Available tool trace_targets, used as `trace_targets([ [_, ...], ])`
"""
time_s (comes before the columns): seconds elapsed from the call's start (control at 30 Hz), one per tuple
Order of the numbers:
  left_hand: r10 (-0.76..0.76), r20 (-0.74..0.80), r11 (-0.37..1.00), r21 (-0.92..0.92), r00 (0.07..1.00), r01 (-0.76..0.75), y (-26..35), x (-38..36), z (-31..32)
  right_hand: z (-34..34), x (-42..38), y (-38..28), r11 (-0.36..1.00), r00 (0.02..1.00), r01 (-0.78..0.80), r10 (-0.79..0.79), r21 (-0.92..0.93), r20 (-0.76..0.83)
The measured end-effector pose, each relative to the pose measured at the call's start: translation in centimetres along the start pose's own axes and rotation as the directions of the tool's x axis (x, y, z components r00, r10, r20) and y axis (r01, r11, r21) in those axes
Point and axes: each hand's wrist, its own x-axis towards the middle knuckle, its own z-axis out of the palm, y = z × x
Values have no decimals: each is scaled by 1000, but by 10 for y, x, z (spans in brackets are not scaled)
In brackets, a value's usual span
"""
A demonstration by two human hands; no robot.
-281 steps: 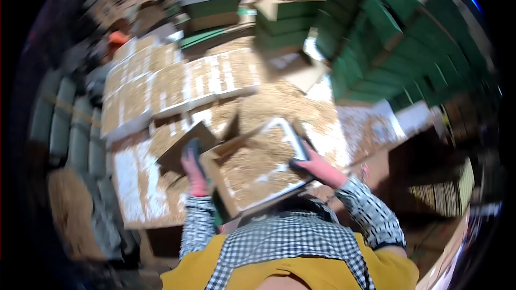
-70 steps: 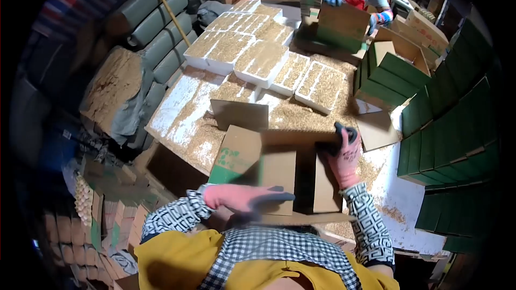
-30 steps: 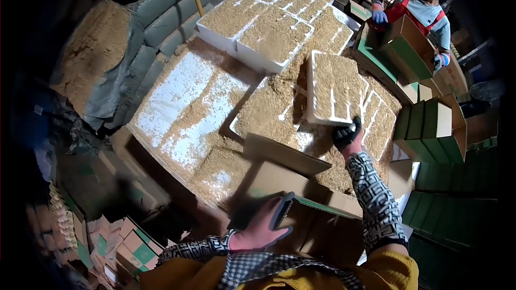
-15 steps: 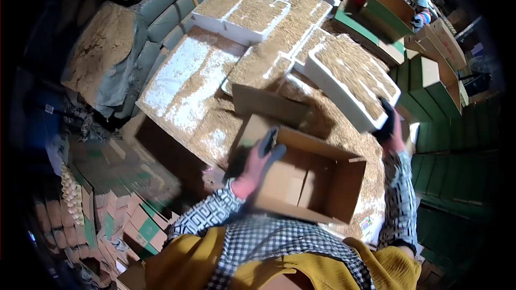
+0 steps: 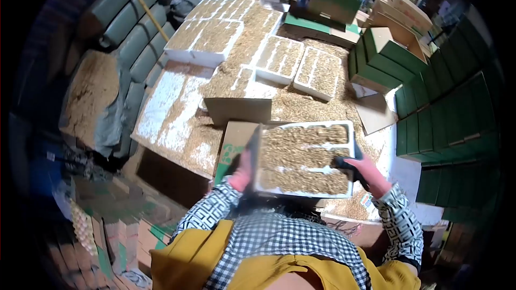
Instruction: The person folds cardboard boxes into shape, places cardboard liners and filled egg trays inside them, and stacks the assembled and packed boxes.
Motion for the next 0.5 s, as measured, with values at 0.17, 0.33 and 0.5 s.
trace_targets([
  [0.17, 500, 388, -601, 799, 774, -12, 114, 20, 73, 17, 40, 48, 666, 965, -44, -163, -744, -204],
  [0.33, 70, 471, -854, 483, 879, -191, 182, 105, 21, 49, 34, 64, 542, 773, 27, -544, -840, -326],
  [0.5, -40, 413, -763, 575, 910, -294, 211, 124, 45, 21, -15, 113, 557, 282, 366, -830, -746, -481],
])
